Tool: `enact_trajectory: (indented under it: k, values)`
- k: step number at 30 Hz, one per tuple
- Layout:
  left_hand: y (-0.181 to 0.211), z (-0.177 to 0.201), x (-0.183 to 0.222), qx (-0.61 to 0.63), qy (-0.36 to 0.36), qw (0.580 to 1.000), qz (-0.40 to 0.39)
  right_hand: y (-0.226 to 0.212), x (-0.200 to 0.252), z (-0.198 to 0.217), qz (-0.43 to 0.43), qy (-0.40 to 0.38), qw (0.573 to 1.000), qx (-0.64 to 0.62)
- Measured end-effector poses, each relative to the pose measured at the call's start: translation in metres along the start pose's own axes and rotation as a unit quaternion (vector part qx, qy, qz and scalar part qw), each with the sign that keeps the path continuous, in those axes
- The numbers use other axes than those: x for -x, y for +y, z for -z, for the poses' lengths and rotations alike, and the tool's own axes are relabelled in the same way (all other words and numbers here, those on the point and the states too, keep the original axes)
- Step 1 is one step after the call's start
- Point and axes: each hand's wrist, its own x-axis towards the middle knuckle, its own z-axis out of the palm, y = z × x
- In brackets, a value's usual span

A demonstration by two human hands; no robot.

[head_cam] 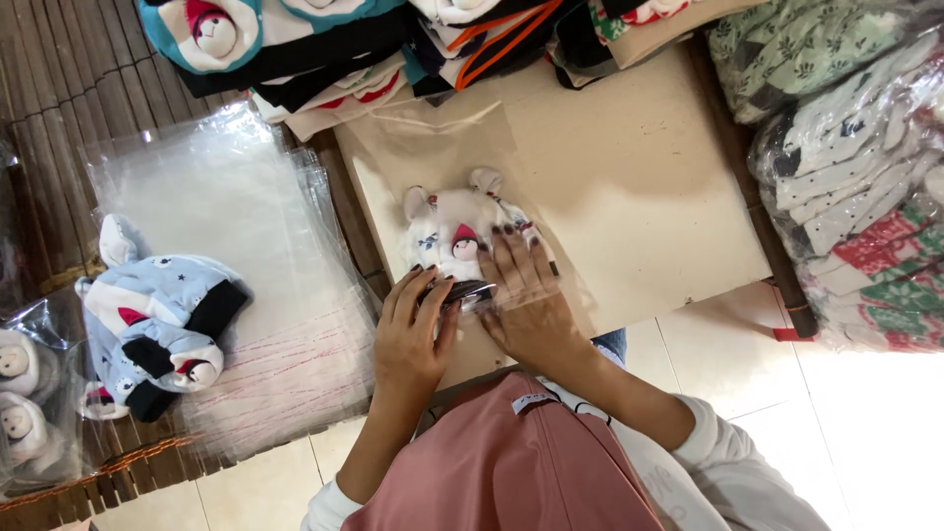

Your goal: Packaging small fabric hats into individual plastic sleeves

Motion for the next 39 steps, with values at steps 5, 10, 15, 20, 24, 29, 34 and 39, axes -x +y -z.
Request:
enact_trajectory:
  k: [5,10,15,20,24,29,34,39]
  values:
    - [0.001,0.007,-0.002,-0.025,0.006,1.0,-0.016,-0.003,0.019,0.036,0.075,0.093,0.991,-0.056]
    - [-0.005,0.006,0.007,-0.05,0.004,0.998,-0.031,0.044,0.084,-0.002,0.119,0.205,0.961,-0.14]
    - [-0.006,0.012,0.01,-0.06,-0.017,0.998,-0.019,0.058,0.091,0.0,-0.019,0.258,0.961,-0.098]
    - [-0.01,0.011,0.018,-0.059,-0.054,0.997,-0.015,0.044,0.055,0.032,-0.053,0.125,0.982,-0.129]
    - [-0.012,0.009,0.018,-0.038,-0.028,0.999,-0.02,0.047,0.055,0.018,-0.063,0.161,0.975,-0.141]
    - [-0.01,0.003,0.016,-0.012,-0.001,1.0,0.001,0.056,0.042,0.01,-0.114,0.223,0.964,-0.093]
    - [-0.004,0.004,0.013,-0.062,0.008,0.998,0.024,0.061,0.036,0.007,-0.146,0.201,0.966,-0.07]
    - [-0.021,-0.006,0.024,-0.133,-0.007,0.991,0.021,0.061,0.038,0.013,-0.15,0.177,0.969,-0.081]
